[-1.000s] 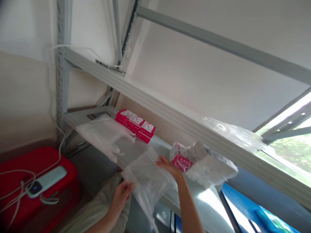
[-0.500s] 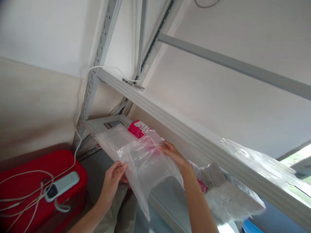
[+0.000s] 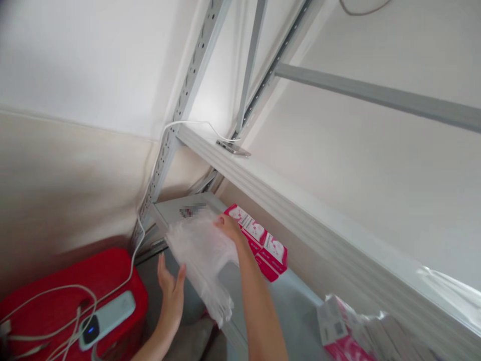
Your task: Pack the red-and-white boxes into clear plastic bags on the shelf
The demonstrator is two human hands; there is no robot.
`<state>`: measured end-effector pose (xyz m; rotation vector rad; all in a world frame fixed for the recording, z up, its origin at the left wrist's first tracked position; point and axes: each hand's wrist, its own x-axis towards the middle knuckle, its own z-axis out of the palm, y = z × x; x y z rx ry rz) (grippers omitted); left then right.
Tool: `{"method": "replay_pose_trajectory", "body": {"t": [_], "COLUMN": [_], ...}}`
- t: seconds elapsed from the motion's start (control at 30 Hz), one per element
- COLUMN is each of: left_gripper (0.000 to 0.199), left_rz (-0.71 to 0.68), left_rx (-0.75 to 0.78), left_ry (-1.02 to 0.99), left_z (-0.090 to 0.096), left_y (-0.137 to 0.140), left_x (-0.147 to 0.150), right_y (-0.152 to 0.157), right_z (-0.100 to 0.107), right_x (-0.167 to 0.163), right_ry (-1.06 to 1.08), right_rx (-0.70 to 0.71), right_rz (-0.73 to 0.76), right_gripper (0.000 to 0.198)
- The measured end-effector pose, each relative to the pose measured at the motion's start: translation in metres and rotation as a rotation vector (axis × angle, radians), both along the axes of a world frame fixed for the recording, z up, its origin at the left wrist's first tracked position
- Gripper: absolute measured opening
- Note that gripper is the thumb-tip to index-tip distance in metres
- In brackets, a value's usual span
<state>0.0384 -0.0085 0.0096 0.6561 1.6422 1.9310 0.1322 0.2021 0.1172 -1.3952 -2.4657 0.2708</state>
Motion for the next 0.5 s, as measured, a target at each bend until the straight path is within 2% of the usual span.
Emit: {"method": "replay_pose_trajectory", "body": {"t": [0.13, 0.23, 0.33, 0.5], "left_gripper": [0.08, 0.085, 0.088, 0.069], "left_rz": [-0.212, -0.213, -0.149, -0.191], "left_rx": [-0.082, -0.047, -0.043, -0.25], "left_ry": [-0.278, -0.359, -0.297, -0.095], "left_z": [-0.009, -0.005, -0.001, 0.01], "left_y": [0.012, 0.018, 0.023, 0.017], "left_x": [0.043, 0.065, 0.071, 0.059], "right_y": [0.012, 0.01, 0.005, -0.012], "right_z": [-0.027, -0.033, -0.033, -0.024], "right_x": [-0.001, 0.005, 0.01, 0.019], "right_ry": [-0.013, -0.033, -0.038, -0.072], "right_rx": [-0.023, -0.031, -0.002, 0.156], "right_rz": [0.006, -0.006, -0.026, -0.079], "right_gripper": [0.029, 0.032, 0.03, 0.033]}}
